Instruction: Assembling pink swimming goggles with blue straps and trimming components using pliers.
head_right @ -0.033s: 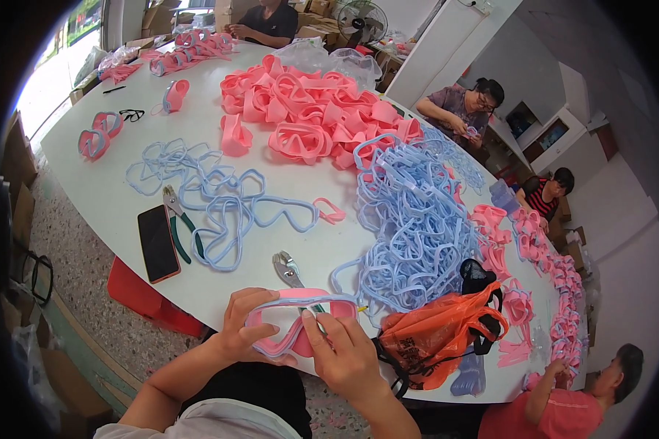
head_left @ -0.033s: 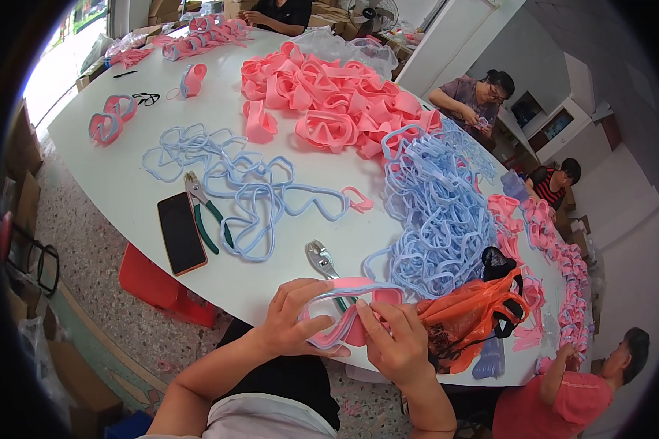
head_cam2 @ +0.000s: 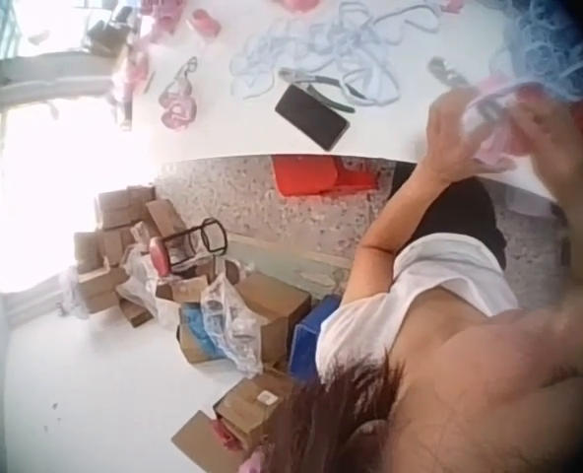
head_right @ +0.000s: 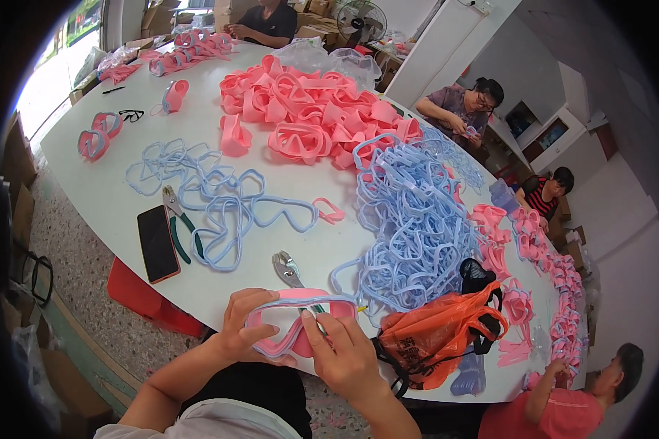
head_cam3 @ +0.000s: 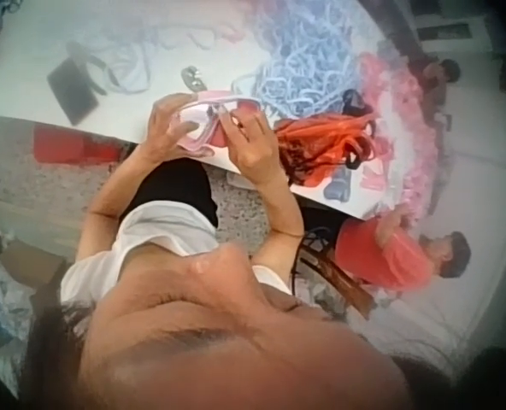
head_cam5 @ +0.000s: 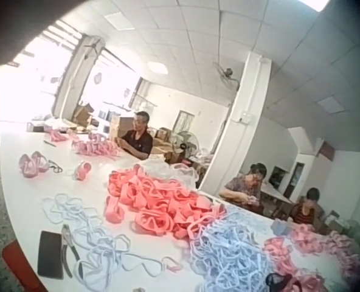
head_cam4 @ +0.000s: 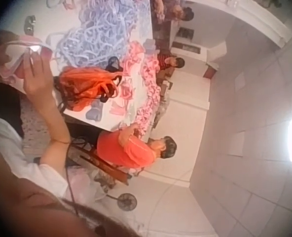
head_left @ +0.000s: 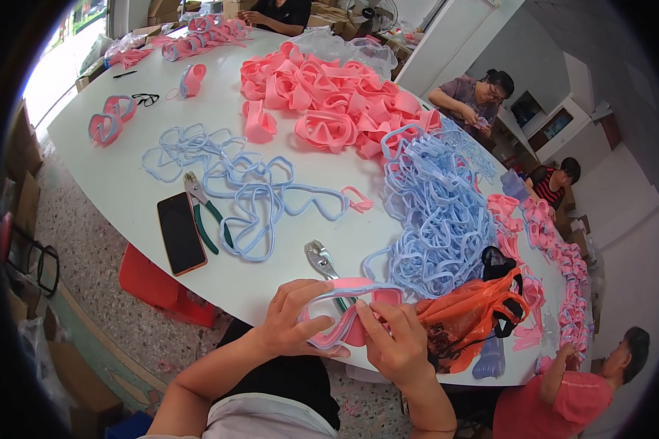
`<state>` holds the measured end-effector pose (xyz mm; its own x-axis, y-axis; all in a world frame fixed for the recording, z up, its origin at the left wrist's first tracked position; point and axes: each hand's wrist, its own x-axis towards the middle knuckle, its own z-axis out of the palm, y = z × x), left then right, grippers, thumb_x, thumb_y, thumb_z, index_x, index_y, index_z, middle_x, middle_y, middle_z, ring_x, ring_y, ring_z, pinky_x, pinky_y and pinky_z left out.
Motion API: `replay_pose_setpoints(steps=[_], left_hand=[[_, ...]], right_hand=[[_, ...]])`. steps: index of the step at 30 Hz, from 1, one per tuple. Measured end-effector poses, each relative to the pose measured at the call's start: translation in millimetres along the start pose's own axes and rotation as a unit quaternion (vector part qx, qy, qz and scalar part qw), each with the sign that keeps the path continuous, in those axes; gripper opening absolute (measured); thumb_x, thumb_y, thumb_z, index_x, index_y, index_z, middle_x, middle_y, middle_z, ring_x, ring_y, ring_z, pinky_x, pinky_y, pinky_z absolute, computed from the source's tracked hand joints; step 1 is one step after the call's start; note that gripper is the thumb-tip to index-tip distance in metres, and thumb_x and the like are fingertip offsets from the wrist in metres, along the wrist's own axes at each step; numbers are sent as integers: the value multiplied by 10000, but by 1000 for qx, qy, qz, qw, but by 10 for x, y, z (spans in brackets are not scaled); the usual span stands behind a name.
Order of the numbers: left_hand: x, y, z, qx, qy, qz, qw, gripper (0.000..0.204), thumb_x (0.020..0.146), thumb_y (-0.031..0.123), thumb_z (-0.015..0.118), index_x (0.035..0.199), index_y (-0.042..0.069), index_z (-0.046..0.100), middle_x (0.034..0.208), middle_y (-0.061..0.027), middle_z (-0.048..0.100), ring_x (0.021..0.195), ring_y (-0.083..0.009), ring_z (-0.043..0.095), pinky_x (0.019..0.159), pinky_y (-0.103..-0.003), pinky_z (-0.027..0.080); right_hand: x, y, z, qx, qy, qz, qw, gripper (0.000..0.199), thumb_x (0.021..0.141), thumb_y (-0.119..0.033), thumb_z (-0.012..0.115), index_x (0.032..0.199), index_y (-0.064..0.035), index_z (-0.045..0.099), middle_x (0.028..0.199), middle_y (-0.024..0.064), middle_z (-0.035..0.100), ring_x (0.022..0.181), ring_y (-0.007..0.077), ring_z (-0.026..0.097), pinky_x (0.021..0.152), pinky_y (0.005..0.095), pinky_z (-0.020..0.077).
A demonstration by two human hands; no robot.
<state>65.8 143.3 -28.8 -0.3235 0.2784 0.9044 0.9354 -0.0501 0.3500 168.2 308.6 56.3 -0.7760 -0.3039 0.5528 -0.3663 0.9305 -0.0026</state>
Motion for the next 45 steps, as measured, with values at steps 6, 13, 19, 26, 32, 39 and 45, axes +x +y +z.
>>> replay_pose_setpoints(steps=[6, 13, 19, 26, 32, 39, 45], left_hand=[[-18, 15, 11, -2, 5, 4, 1000, 587, 600, 452, 879, 981, 149, 549, 1230, -188, 535, 1035, -337, 560, 854, -397, 471], [-11, 50, -1, 2, -3, 3, 1000, 537, 625, 465, 860, 947, 154, 564, 1223, -188, 536, 1035, -336, 562, 859, -393, 467], [0, 29, -28, -17, -5, 8, 1000, 534, 620, 444, 868, 944, 156, 557, 1229, -194, 537, 1032, -339, 562, 853, -401, 467], [-13, -38, -62, -43, -42, 13, 998, 540, 594, 404, 886, 939, 172, 541, 1224, -179, 551, 1046, -331, 567, 862, -407, 465], [53, -113, -110, -84, -87, 38, 992, 526, 597, 334, 886, 954, 171, 536, 1234, -171, 546, 1068, -324, 572, 892, -406, 463], [-2, -286, 17, -116, -35, 49, 991, 837, 579, 406, 908, 1223, 148, 438, 1247, -188, 534, 1131, -330, 565, 940, -427, 463], [-125, 45, 253, -627, 70, -492, 600, 819, 707, 352, 860, 1324, 41, 420, 1199, -119, 578, 1155, -224, 560, 998, -380, 446]], right_hand=[[-46, -41, 38, 7, 10, 16, 1000, 496, 652, 63, 647, 1142, -13, 664, 982, 105, 589, 737, 251, 553, 622, 334, 483], [-56, -70, 25, 6, 10, 12, 1000, 490, 655, 61, 646, 1140, -2, 661, 975, 113, 587, 710, 252, 554, 611, 333, 481], [-48, -16, -37, 29, 11, 31, 999, 432, 712, -13, 689, 1142, -31, 664, 1024, 97, 592, 839, 259, 552, 723, 358, 458], [103, 134, -118, 189, -63, 174, 964, 373, 799, -234, 751, 1138, -91, 685, 1101, 64, 563, 1023, 249, 488, 882, 364, 371], [143, 316, -100, 432, -150, 315, 832, 336, 728, -179, 825, 1014, -34, 722, 912, 26, 561, 853, 123, 522, 725, 246, 414], [26, 412, 66, 510, -90, 331, 788, 267, 741, -132, 823, 981, -49, 740, 833, -12, 571, 752, 84, 477, 660, 231, 366], [61, 453, 248, 534, -14, 355, 768, 223, 745, -138, 818, 932, -41, 744, 771, -22, 575, 739, 88, 449, 689, 243, 352]])
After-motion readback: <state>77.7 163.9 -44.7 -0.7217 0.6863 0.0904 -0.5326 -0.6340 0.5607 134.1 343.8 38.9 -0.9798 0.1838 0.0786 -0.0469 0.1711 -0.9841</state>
